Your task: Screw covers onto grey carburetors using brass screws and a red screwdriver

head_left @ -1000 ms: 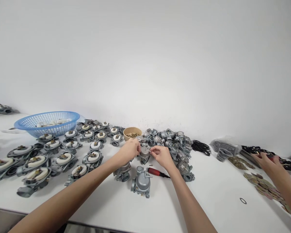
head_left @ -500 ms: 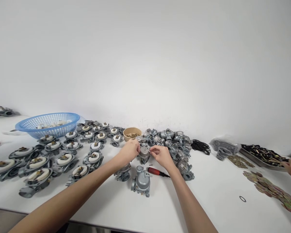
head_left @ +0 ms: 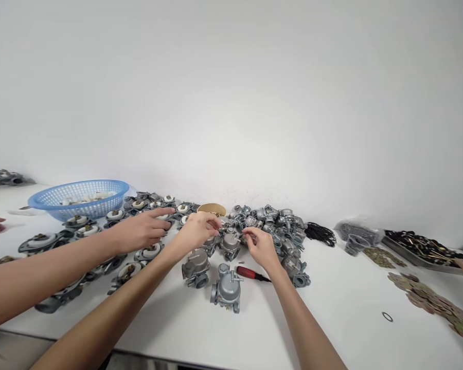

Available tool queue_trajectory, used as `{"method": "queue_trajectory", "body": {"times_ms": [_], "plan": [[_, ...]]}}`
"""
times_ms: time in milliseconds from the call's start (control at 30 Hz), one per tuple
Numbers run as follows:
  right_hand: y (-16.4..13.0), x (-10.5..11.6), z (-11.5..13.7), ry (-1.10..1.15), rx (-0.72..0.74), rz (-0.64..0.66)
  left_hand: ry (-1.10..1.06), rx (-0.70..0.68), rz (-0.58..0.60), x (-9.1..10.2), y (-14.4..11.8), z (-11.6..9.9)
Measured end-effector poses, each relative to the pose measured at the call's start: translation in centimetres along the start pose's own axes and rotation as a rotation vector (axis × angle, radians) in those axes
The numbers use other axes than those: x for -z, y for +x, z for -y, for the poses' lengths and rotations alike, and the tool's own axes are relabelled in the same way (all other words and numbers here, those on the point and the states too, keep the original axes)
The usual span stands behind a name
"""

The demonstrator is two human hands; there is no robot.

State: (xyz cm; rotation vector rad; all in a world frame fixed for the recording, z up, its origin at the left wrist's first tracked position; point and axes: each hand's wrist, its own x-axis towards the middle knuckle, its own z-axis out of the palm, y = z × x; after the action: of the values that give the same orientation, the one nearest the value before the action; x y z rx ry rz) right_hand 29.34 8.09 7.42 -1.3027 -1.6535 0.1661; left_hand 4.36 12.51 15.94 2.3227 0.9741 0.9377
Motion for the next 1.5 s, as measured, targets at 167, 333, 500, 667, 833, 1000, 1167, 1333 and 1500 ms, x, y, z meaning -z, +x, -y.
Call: {"method": "queue_trajectory", "body": {"times_ms": [167, 333, 500, 667, 833, 1000, 1167, 1333, 1500], "plan": [[-0.1, -0.1, 1.4, 0.0, 0.079, -0.108, -0.129, 0.037, -0.029, 0.2, -0.2, 0.5], [0.0, -0.3, 4.8, 0.071, 0.183, -0.082, -0.256, -0.026, 0.009, -0.4, -0.8, -0.2], [1.4, 0.1, 7.9, 0.16, 0.257, 0.158, -0.444, -0.058, 0.039, -0.2, -1.1, -1.0], [2.5, 0.7, 9.7, 0.219, 0.184, 0.287, -0.674, -0.015, 0.027, 0.2, -2.3, -0.7], [2.1, 0.3, 10.5, 0.32, 0.076, 0.322, -0.766, 0.019, -0.015, 0.0, -3.5, 0.1], [2.2, -0.1, 10.6, 0.265, 0.066, 0.297, -0.641, 0.064, -0.182, -0.3, -6.4, -0.4], [4.9, -0.4, 9.2, -0.087, 0.069, 0.339, -0.403, -0.282, -0.267, -1.8, -13.1, -1.0], [7.7, -1.7, 7.7, -0.225, 0.064, 0.479, -0.513, -0.304, 0.183, 0.1, -8.0, 5.6], [8.9, -3.5, 6.8, -0.302, 0.066, 0.598, -0.429, -0.242, 0.319, 1.6, -0.5, 12.6]]}}
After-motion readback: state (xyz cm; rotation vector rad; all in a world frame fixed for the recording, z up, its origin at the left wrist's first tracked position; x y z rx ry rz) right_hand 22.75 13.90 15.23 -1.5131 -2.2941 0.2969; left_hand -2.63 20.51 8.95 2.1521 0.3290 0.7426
